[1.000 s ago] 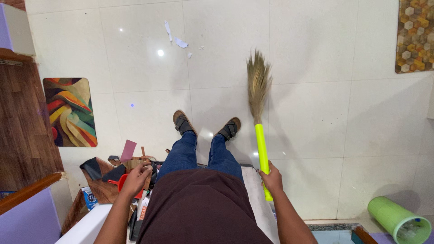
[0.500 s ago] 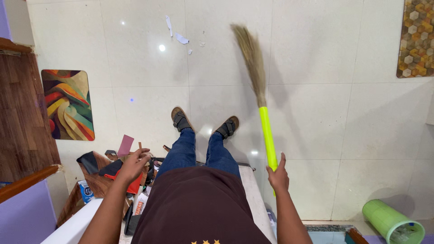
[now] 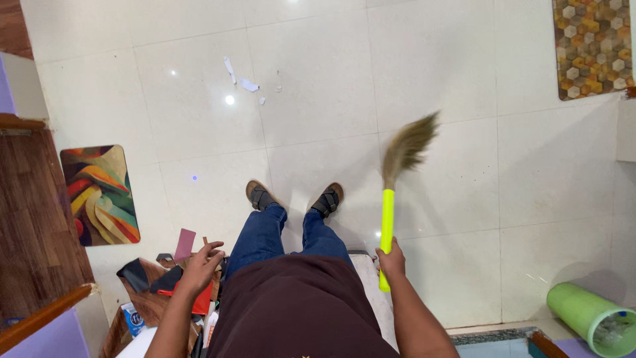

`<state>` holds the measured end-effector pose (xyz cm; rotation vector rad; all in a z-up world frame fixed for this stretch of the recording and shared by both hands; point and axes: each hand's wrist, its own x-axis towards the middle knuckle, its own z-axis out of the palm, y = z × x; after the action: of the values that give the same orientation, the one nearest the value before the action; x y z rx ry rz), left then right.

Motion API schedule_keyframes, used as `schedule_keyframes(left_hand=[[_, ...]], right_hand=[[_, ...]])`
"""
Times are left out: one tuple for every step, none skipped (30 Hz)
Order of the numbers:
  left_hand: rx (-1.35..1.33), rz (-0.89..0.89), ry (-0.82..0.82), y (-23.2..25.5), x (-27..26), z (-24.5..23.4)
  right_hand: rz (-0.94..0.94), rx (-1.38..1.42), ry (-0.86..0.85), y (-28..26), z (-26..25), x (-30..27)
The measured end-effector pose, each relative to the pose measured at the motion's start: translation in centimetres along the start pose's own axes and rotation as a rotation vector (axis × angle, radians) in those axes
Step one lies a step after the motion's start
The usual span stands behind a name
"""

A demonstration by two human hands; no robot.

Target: The person sweeps debris from the floor using a broom, moving across several rooms and navigating around a washing machine, furniture, and a mop.

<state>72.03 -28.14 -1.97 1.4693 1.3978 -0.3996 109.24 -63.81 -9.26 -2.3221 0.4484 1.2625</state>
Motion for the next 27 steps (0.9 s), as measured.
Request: schedule_keyframes(left_hand=[[-0.066,0.084,-0.008,0.6,-0.1,0.4],[-0.054,0.092,-0.016,1.2,0.0,0.7],[-0.026,0.072,-0.016,2.0,0.2,1.3],[0.002,0.053,-0.016,2.7,0.3,2.0],[0.013,0.065,-0.026,3.3,0.5,2.6],[0.074,0.026,-0.036,3.8,0.8,3.2],[0.142,-0.013,-0.046,4.4,1.1,3.6],[0.158,-0.002,-0.056,5.0,1.6,4.0],[0.235,-0.027,-0.109,5.9,2.4,4.6],[0.313,-0.053,-0.161,6.6,3.2,5.1],[0.334,-0.035,-0.179,7.3,4.1,5.5],[0.378,-0.061,-0.21,7.8,5.0,5.8],[0.419,-0.095,-0.234,8.6,5.6,6.3],[0.436,-0.084,-0.247,9.8,6.5,7.0],[0.468,-0.1,-0.259,10.9,7.0,7.2],[0.5,-0.116,-0.272,12.1,7.6,7.5],[0.512,-0.104,-0.27,14.0,8.7,8.2],[0.59,-0.022,-0.287,15.9,9.6,9.0],[0.665,0.06,-0.307,17.6,10.1,9.6],[0.673,0.072,-0.308,19.7,10.9,10.3],[0.714,0.055,-0.317,22.5,11.9,11.6],[0.755,0.039,-0.325,25.6,12.9,13.0],[0.761,0.044,-0.334,28.5,13.6,14.5],[0.71,0.092,-0.316,31.5,14.3,15.9],[0.657,0.142,-0.296,34.4,15.0,17.2],[0.661,0.149,-0.304,36.8,15.2,18.7],[0.539,0.182,-0.3,39.3,15.3,20.4]], right_hand=[[-0.035,-0.04,-0.034,-0.3,0.1,0.3],[-0.057,-0.084,-0.062,-1.1,0.4,0.9],[-0.079,-0.128,-0.087,-1.9,0.5,1.5],[-0.146,-0.14,-0.087,-2.4,0.7,1.9],[-0.213,-0.151,-0.084,-3.2,0.9,2.2],[-0.207,-0.137,-0.073,-3.6,0.7,2.6],[-0.222,-0.087,-0.093,-3.9,0.5,2.6],[-0.238,-0.038,-0.113,-4.0,0.0,2.6],[-0.221,-0.017,-0.098,-4.0,-0.7,2.2],[-0.249,0.038,-0.064,-4.0,-1.5,1.7],[-0.28,0.094,-0.023,-3.8,-2.4,1.4],[-0.265,0.115,-0.002,-3.3,-3.7,0.9],[-0.193,0.116,0.024,-2.3,-5.1,0.2],[-0.12,0.117,0.049,-1.4,-6.3,-0.4],[-0.131,0.154,0.128,-0.6,-7.5,-0.8],[-0.142,0.19,0.208,0.5,-8.9,-1.1],[-0.054,0.24,0.219,1.1,-10.4,-0.7],[0.035,0.289,0.229,1.8,-11.8,-0.2],[0.036,0.3,0.237,2.6,-13.2,0.1],[0.056,0.455,0.25,3.2,-14.5,0.7],[0.081,0.61,0.262,3.6,-15.9,1.9],[0.087,0.623,0.271,3.7,-17.3,3.6],[0.173,0.734,0.251,3.6,-19.2,4.7],[0.259,0.845,0.231,3.4,-21.0,5.7],[0.262,0.85,0.24,3.1,-22.6,6.8],[0.293,0.893,0.201,2.7,-24.1,7.6],[0.319,0.939,0.159,2.1,-25.4,8.7]])
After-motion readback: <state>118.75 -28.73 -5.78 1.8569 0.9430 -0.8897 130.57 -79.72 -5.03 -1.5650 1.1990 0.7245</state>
